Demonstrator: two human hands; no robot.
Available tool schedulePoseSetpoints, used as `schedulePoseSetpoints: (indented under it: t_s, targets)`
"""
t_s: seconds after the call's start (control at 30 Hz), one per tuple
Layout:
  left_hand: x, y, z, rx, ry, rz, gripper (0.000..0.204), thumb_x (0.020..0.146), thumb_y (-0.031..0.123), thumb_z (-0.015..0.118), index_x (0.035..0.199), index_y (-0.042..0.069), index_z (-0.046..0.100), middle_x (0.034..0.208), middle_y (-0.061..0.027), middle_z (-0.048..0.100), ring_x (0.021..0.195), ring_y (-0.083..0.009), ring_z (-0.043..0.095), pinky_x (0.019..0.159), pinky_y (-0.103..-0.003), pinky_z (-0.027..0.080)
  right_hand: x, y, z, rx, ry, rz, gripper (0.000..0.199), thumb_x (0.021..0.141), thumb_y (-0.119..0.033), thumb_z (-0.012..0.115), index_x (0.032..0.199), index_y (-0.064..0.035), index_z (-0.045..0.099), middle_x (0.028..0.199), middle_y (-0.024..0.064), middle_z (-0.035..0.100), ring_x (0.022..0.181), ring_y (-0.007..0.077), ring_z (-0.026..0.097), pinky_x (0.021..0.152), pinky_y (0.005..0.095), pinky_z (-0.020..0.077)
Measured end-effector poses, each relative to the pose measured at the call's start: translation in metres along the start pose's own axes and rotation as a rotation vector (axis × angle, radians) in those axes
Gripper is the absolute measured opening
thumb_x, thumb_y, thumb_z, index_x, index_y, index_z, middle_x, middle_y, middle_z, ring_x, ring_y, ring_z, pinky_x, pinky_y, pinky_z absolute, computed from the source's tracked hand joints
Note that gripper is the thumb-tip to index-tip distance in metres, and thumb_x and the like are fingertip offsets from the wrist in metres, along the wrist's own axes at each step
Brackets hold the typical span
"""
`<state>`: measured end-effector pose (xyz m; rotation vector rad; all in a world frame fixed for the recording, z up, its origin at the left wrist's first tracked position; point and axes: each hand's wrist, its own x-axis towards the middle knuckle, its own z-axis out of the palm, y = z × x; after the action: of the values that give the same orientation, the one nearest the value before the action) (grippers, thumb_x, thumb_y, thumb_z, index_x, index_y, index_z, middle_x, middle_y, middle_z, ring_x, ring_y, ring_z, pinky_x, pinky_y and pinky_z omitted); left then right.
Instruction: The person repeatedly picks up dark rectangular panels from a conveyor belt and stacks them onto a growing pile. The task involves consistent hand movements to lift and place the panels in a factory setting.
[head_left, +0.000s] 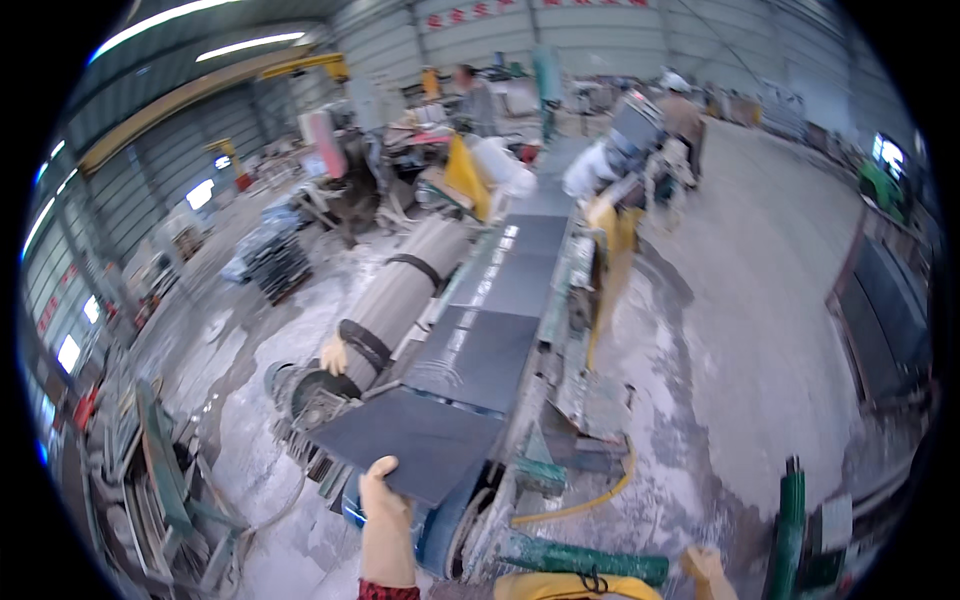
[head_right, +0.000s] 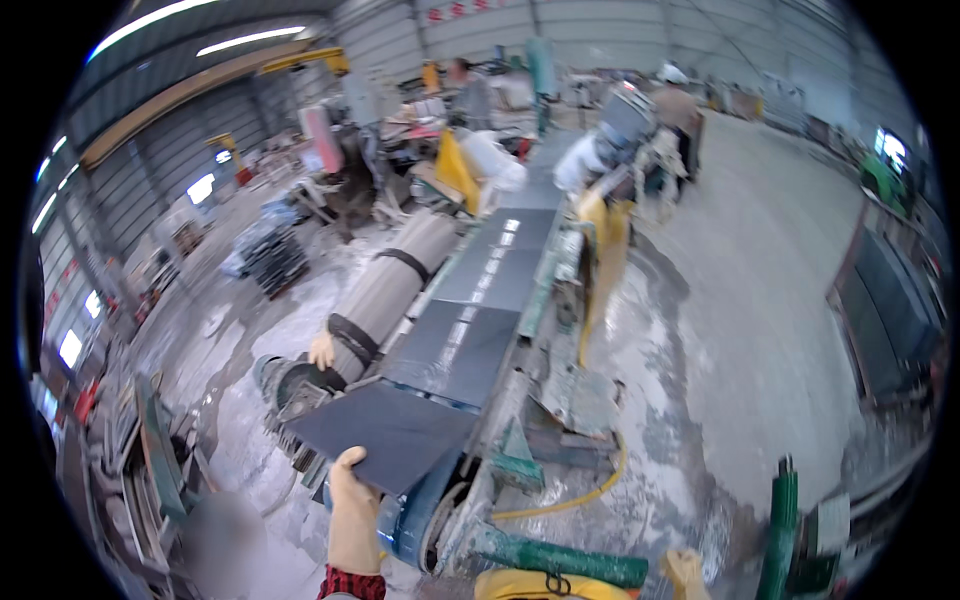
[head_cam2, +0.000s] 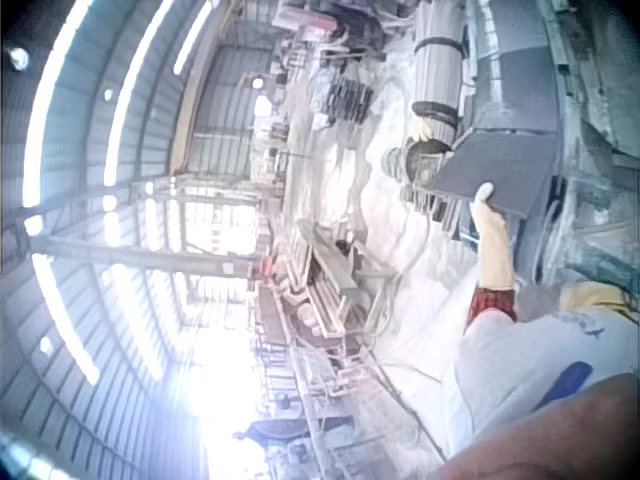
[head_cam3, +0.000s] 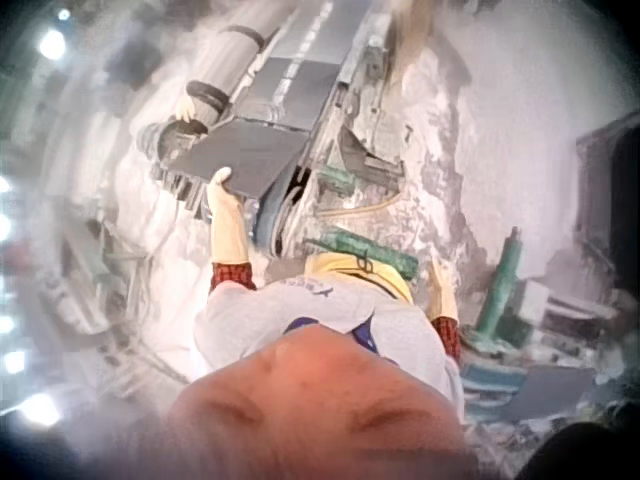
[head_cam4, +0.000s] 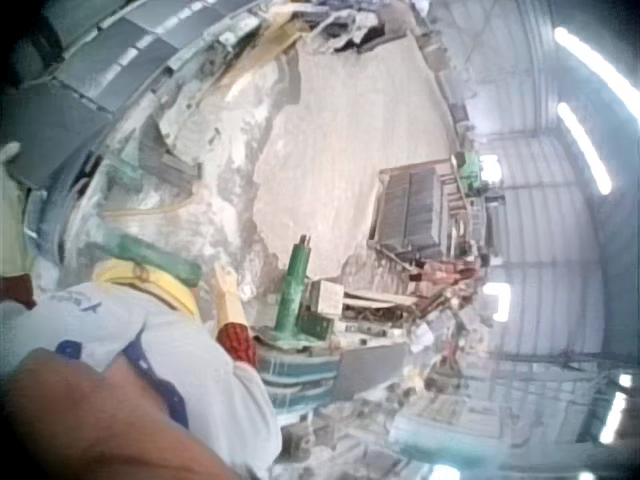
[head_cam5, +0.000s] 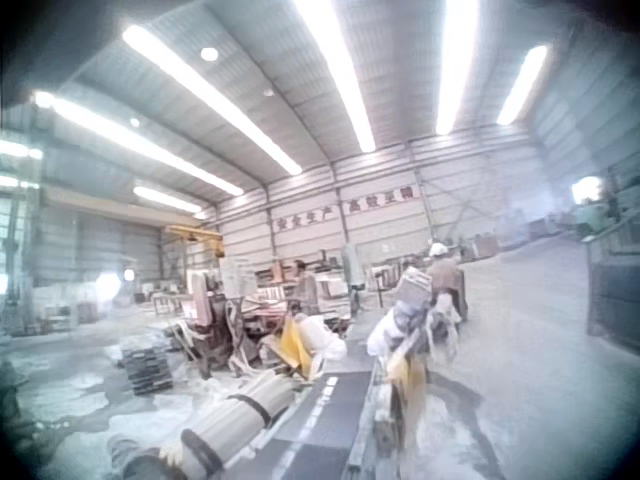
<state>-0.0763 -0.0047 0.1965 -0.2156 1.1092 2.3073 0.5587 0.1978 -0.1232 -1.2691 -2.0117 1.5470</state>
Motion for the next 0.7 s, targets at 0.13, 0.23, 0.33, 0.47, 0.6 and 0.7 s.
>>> schedulePoseSetpoints:
  t_s: [0.13, 0.23, 0.33, 0.47, 0.6, 0.7]
  targets:
    - [-0.069, 0.021, 0.029, -0.05, -0.11, -0.056, 0.059, 0.065, 0.007, 0.057, 0.122, -0.005, 0.055, 0.114, -0.0205, 0.064, 0.103, -0.0397, 0.063, 0.094, -0.049, 0.052, -0.018, -0.13, -0.006, 0.278, 0.273, 0.282, 0.033, 0.09, -0.029, 0.062, 0.093, 0.0028, 0.071, 0.077, 0.0067, 0.069, 0.066, 0.0156, 0.064, 0.056, 0.0284, 0.0496]
    - [-0.094, 0.014, 0.042, -0.026, -0.185, -0.161, 0.058, 0.064, 0.009, 0.058, 0.12, -0.006, 0.056, 0.115, -0.021, 0.064, 0.1, -0.0395, 0.064, 0.089, -0.048, 0.055, -0.011, -0.187, 0.003, 0.438, 0.256, 0.248, 0.039, 0.095, -0.031, 0.062, 0.113, 0.0034, 0.067, 0.095, 0.0112, 0.071, 0.08, 0.0174, 0.067, 0.071, 0.0291, 0.0536]
    - [-0.129, -0.022, 0.067, 0.003, -0.328, -0.106, 0.058, 0.065, 0.01, 0.06, 0.119, -0.008, 0.056, 0.114, -0.0216, 0.064, 0.099, -0.0391, 0.065, 0.087, -0.047, 0.055, -0.004, -0.296, 0.012, 0.722, 0.051, 0.168, 0.047, 0.098, -0.03, 0.058, 0.132, 0.0025, 0.054, 0.121, 0.0181, 0.063, 0.107, 0.0227, 0.063, 0.094, 0.0327, 0.0493]
    - [-0.159, -0.088, 0.114, 0.01, -0.589, -0.455, 0.06, 0.063, 0.009, 0.059, 0.122, -0.007, 0.055, 0.115, -0.0227, 0.064, 0.1, -0.0396, 0.064, 0.089, -0.046, 0.055, -0.011, -0.345, 0.004, 0.952, -0.286, -0.198, 0.056, 0.104, -0.03, 0.04, 0.147, 0.0021, 0.027, 0.148, 0.0208, 0.039, 0.132, 0.0321, 0.044, 0.11, 0.0407, 0.036]
    - [-0.226, -0.172, 0.163, 0.187, -0.625, -0.757, 0.067, 0.061, 0.008, 0.059, 0.126, -0.008, 0.052, 0.117, -0.0219, 0.063, 0.104, -0.0393, 0.062, 0.091, -0.048, 0.053, -0.07, -0.378, -0.033, 1.513, -0.032, 0.068, 0.05, 0.104, -0.03, 0.039, 0.145, -0.0026, 0.036, 0.146, 0.0168, 0.043, 0.133, 0.029, 0.043, 0.114, 0.0399, 0.0293]
    - [-0.274, -0.238, 0.187, 0.419, -0.719, -0.984, 0.07, 0.06, 0.009, 0.059, 0.129, -0.005, 0.051, 0.122, -0.0212, 0.061, 0.108, -0.0389, 0.061, 0.095, -0.049, 0.051, -0.157, -0.362, -0.076, 1.581, 0.198, 0.014, 0.03, 0.097, -0.012, 0.052, 0.122, 0.0014, 0.061, 0.121, 0.0105, 0.065, 0.112, 0.0217, 0.06, 0.107, 0.0352, 0.0396]
